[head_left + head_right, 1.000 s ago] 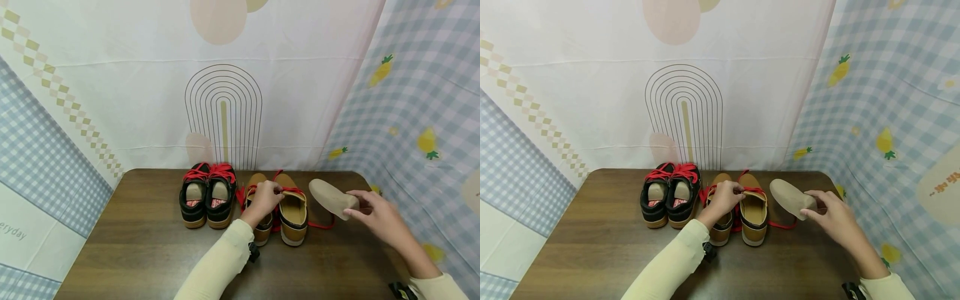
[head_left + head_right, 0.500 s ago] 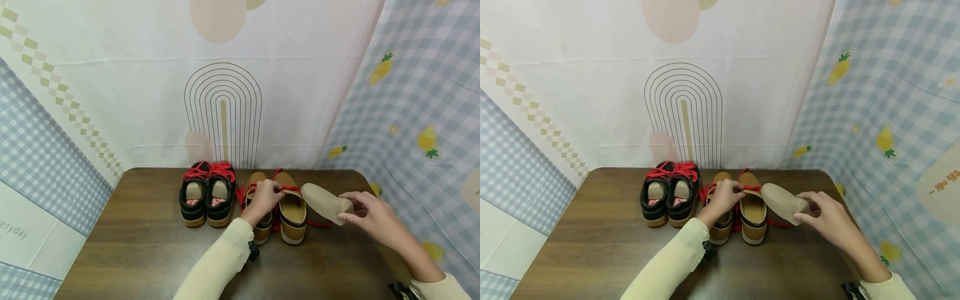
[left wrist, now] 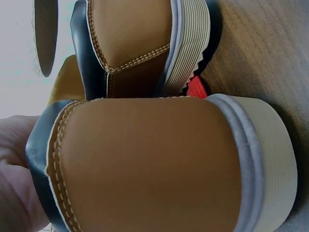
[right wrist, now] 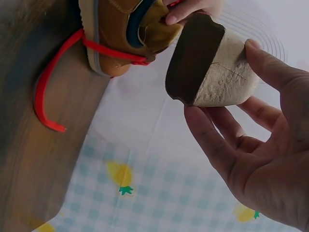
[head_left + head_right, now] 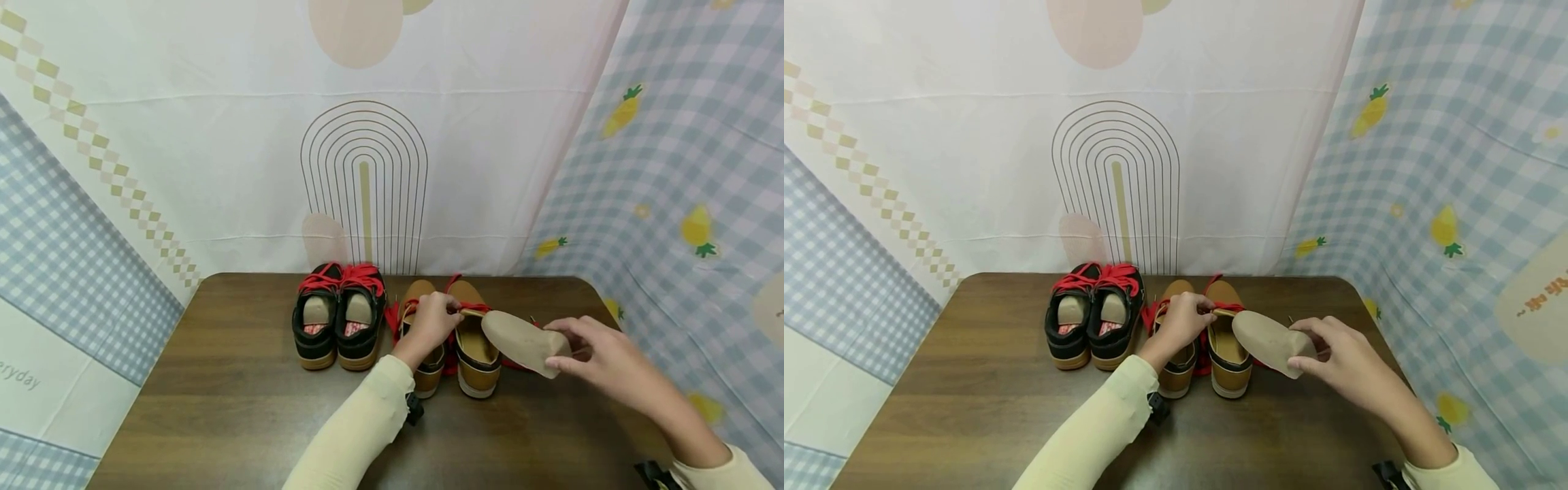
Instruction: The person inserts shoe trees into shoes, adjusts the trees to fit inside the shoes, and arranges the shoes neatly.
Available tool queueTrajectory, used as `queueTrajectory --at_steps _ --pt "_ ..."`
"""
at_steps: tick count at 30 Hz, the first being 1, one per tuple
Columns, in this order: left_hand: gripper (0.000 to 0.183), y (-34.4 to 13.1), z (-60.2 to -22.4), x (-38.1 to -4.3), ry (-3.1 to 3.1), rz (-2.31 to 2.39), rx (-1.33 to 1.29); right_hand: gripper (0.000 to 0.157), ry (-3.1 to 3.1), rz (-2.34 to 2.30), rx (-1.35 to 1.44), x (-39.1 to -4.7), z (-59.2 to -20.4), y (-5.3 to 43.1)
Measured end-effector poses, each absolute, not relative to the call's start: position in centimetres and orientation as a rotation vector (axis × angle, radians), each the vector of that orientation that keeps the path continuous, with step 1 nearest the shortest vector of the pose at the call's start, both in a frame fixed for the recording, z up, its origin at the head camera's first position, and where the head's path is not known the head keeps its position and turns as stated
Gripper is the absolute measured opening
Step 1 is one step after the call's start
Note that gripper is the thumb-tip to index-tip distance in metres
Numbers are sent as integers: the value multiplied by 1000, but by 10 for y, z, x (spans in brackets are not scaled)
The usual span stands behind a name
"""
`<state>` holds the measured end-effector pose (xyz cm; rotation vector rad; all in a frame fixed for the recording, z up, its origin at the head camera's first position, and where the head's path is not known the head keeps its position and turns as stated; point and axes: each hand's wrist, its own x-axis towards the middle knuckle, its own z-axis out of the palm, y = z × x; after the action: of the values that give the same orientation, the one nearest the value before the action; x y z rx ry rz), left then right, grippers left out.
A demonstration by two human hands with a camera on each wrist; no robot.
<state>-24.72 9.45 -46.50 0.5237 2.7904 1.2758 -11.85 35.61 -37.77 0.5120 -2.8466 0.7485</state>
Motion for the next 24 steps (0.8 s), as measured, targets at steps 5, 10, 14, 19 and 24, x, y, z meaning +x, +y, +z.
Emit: queueTrajectory --at_steps 5,10,14,19,24 --pt "11 94 -465 -247 2793 1281 533 42 -2845 790 566 -116 -378 351" --pt "11 94 -465 -247 2794 1284 540 42 -2870 808 587 -115 -379 345" --pt "10 94 -465 -248 2794 1288 549 42 -2905 784 571 -117 -379 340" --pt "11 94 -465 -248 2795 1282 549 43 -2950 746 562 -121 -379 331" --pt "12 94 -464 -248 2802 1271 548 42 -2974 712 541 -126 -380 323"
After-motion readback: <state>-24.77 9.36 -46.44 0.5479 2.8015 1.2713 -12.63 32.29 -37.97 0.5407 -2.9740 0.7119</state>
